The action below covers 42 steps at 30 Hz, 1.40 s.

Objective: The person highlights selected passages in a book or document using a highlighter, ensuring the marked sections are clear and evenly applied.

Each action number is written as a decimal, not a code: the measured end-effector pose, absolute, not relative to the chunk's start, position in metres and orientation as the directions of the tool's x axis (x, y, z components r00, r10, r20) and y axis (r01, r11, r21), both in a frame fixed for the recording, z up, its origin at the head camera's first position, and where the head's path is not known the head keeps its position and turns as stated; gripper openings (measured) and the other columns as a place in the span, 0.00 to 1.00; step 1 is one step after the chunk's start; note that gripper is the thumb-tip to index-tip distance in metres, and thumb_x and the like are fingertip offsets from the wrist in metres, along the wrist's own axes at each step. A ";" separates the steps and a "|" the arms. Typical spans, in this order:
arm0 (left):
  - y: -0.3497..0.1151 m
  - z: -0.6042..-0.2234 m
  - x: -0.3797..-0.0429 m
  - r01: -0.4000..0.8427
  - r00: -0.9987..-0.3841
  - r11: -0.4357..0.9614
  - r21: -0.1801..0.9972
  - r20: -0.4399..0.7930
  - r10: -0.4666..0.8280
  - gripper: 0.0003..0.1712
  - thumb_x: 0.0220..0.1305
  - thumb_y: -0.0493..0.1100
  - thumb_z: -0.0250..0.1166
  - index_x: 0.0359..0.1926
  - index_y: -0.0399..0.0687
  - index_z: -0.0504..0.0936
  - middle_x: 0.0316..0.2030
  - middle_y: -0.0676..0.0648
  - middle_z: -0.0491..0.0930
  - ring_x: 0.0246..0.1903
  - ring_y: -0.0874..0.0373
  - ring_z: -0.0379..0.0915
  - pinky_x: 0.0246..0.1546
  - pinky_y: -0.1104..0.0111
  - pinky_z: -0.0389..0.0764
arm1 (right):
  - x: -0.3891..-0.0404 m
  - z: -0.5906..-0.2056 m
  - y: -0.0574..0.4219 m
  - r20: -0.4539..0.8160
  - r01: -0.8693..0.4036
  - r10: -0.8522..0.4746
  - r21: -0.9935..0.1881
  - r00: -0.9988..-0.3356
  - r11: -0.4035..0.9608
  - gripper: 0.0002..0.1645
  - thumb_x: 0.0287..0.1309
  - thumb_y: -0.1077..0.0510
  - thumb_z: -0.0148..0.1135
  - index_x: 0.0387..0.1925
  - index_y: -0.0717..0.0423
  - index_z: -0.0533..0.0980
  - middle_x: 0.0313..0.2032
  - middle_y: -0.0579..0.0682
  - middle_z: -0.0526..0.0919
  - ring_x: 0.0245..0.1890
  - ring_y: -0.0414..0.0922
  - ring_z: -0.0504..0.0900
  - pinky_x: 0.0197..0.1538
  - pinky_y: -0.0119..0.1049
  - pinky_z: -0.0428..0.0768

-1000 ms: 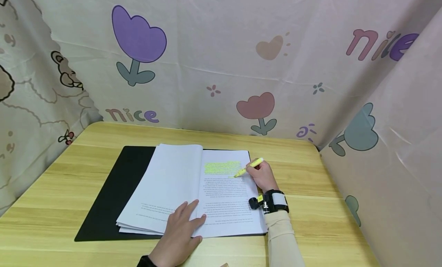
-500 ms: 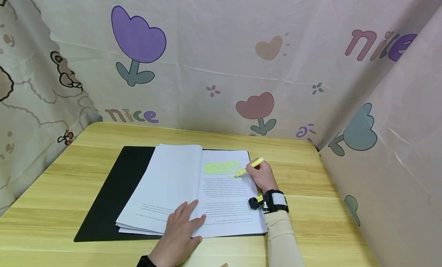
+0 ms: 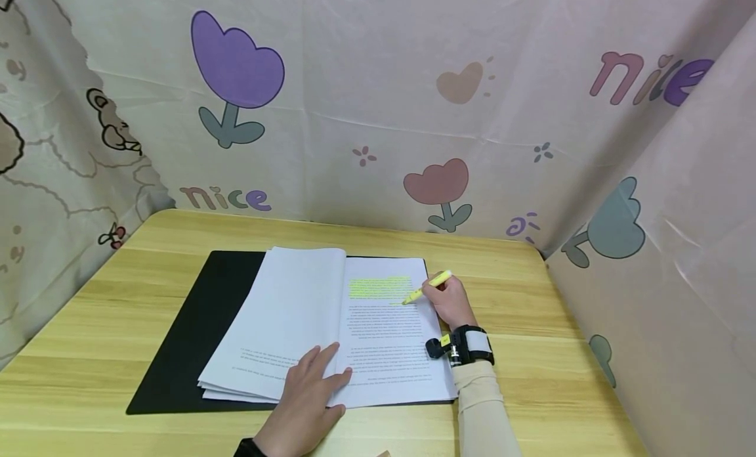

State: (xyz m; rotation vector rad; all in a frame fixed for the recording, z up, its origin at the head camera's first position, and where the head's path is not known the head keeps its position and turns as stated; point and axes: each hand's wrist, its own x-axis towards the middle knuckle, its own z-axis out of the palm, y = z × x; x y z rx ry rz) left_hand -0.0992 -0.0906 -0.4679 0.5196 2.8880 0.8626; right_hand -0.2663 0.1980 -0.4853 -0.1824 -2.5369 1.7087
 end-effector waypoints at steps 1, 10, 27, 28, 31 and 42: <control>-0.091 -0.468 -0.099 0.298 -0.939 0.783 0.546 0.021 0.343 0.26 0.56 0.39 0.76 0.57 0.41 0.87 0.74 0.36 0.64 0.73 0.31 0.52 0.65 0.32 0.57 | -0.266 -0.485 0.198 -0.001 0.055 0.142 -0.925 -0.990 0.375 0.11 0.65 0.56 0.65 0.45 0.58 0.81 0.38 0.54 0.75 0.35 0.49 0.74 0.33 0.34 0.67; -0.090 -0.467 -0.099 0.293 -0.941 0.784 0.547 0.018 0.338 0.26 0.56 0.39 0.76 0.57 0.41 0.87 0.74 0.36 0.64 0.73 0.31 0.52 0.65 0.32 0.57 | -0.266 -0.483 0.199 0.001 0.051 0.134 -0.923 -0.991 0.382 0.13 0.66 0.55 0.64 0.46 0.60 0.82 0.37 0.54 0.75 0.34 0.49 0.73 0.32 0.33 0.67; -0.091 -0.469 -0.099 0.311 -0.937 0.782 0.540 0.036 0.348 0.26 0.56 0.40 0.76 0.58 0.42 0.87 0.73 0.36 0.64 0.73 0.31 0.52 0.65 0.32 0.57 | -0.266 -0.484 0.201 0.001 0.063 0.163 -0.919 -0.987 0.389 0.11 0.66 0.55 0.64 0.44 0.58 0.81 0.33 0.53 0.74 0.30 0.48 0.72 0.30 0.33 0.67; -0.091 -0.469 -0.099 0.310 -0.937 0.783 0.540 0.035 0.347 0.26 0.56 0.40 0.76 0.58 0.42 0.87 0.73 0.36 0.64 0.73 0.31 0.52 0.65 0.32 0.57 | -0.267 -0.485 0.201 0.002 0.062 0.165 -0.920 -0.986 0.386 0.10 0.66 0.55 0.64 0.44 0.58 0.81 0.32 0.52 0.74 0.29 0.47 0.72 0.29 0.33 0.67; -0.091 -0.469 -0.099 0.308 -0.938 0.785 0.537 0.032 0.345 0.26 0.56 0.41 0.77 0.58 0.42 0.87 0.73 0.36 0.64 0.73 0.31 0.52 0.65 0.31 0.57 | -0.267 -0.485 0.202 0.007 0.059 0.169 -0.923 -0.986 0.381 0.10 0.66 0.55 0.64 0.43 0.58 0.81 0.30 0.51 0.73 0.27 0.47 0.71 0.27 0.32 0.66; -0.090 -0.469 -0.099 0.303 -0.940 0.793 0.529 0.027 0.341 0.26 0.56 0.41 0.77 0.57 0.42 0.87 0.73 0.36 0.64 0.73 0.31 0.52 0.65 0.31 0.58 | -0.267 -0.486 0.204 0.007 0.059 0.178 -0.930 -0.984 0.364 0.09 0.65 0.57 0.64 0.42 0.59 0.81 0.30 0.52 0.72 0.27 0.48 0.70 0.28 0.33 0.65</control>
